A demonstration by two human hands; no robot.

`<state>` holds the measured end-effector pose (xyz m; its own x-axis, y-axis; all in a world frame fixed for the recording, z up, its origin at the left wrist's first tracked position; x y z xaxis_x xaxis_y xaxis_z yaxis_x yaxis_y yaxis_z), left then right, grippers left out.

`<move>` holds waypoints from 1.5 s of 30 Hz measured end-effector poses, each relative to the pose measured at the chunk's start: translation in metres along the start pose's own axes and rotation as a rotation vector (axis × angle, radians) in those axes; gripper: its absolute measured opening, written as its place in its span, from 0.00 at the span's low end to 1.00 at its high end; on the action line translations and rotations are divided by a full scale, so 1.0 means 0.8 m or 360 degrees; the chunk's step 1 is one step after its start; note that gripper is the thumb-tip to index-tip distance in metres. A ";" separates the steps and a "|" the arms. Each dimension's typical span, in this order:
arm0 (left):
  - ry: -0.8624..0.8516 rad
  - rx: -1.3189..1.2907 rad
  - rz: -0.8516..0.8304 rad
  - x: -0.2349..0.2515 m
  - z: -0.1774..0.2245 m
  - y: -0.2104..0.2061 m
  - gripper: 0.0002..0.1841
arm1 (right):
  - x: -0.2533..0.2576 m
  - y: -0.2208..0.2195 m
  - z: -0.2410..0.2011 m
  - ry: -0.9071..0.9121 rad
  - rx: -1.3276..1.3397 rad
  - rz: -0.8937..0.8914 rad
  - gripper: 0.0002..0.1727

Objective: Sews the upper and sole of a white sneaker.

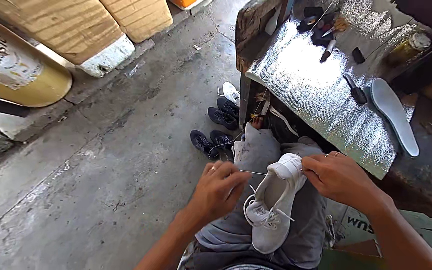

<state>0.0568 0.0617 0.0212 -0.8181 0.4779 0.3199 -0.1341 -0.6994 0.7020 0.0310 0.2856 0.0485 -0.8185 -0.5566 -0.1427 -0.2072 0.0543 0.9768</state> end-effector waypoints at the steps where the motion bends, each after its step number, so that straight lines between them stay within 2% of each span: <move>1: 0.0032 0.0081 -0.0089 0.016 -0.014 -0.016 0.16 | 0.001 0.000 0.000 -0.0007 0.0004 0.0013 0.12; 4: -0.0048 0.0093 -0.0274 0.039 -0.025 -0.057 0.11 | 0.003 0.000 0.000 -0.0011 0.0035 0.0036 0.12; 6: -0.0099 -0.0175 -0.0172 0.037 -0.010 -0.036 0.10 | 0.001 0.001 0.001 -0.0019 0.0041 0.0026 0.12; 9: -0.0120 -0.1202 -0.0292 0.022 0.024 -0.019 0.11 | -0.003 -0.002 0.003 -0.0020 0.0045 -0.0052 0.11; 11: -0.0053 -0.1971 -0.0451 0.014 0.047 -0.045 0.09 | 0.002 -0.003 0.002 -0.0009 0.0075 -0.0114 0.10; 12: 0.0069 -0.2178 -0.0476 0.012 0.053 -0.065 0.09 | 0.004 -0.003 0.001 -0.0007 0.0100 -0.0135 0.10; 13: 0.0287 -0.2216 -0.0425 0.011 0.051 -0.086 0.08 | 0.006 -0.002 0.001 -0.0019 0.0122 -0.0159 0.10; 15: 0.0753 -0.1721 -0.0250 0.011 0.029 -0.119 0.10 | 0.007 -0.001 0.002 -0.0043 0.0148 -0.0166 0.11; 16: 0.0826 -0.1409 -0.0277 0.013 0.025 -0.129 0.12 | 0.006 -0.001 0.001 -0.0037 0.0140 -0.0157 0.11; 18: 0.0821 -0.1143 -0.0388 0.022 0.033 -0.140 0.15 | 0.007 0.002 0.001 -0.0001 0.0088 -0.0106 0.10; 20: 0.0916 -0.1277 -0.0407 0.026 0.039 -0.145 0.14 | 0.006 0.006 0.001 0.0040 0.0064 -0.0049 0.08; 24: 0.1304 -0.1778 0.0038 0.021 0.041 -0.151 0.12 | 0.008 0.012 0.002 0.0116 0.0068 0.0023 0.08; 28: 0.1309 -0.1888 0.0227 0.010 0.046 -0.154 0.12 | 0.010 0.009 0.002 0.0159 0.0122 -0.0012 0.08; 34: 0.1183 -0.1945 0.0219 0.004 0.038 -0.155 0.12 | 0.018 0.003 0.001 0.0143 0.0157 -0.0157 0.09; 41: 0.1343 -0.1987 0.0288 0.006 0.035 -0.157 0.13 | 0.026 0.001 0.003 0.0173 0.0152 -0.0235 0.10; 45: 0.1449 -0.1927 0.0282 0.013 0.032 -0.158 0.13 | 0.031 -0.003 0.006 0.0137 0.0157 -0.0373 0.10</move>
<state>0.0794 0.1691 -0.0480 -0.8669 0.1808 -0.4645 0.0068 -0.9275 -0.3738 0.0088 0.2761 0.0422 -0.6941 -0.6319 -0.3449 -0.4403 -0.0064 0.8978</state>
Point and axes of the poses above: each hand's wrist, its own x-axis towards the middle knuckle, its own y-axis out of the back of the hand, z = x × y, the point moved 10 cm from there along x, towards the middle knuckle, and after that the axes turned 1 degree about -z, right-handed, at the moved point
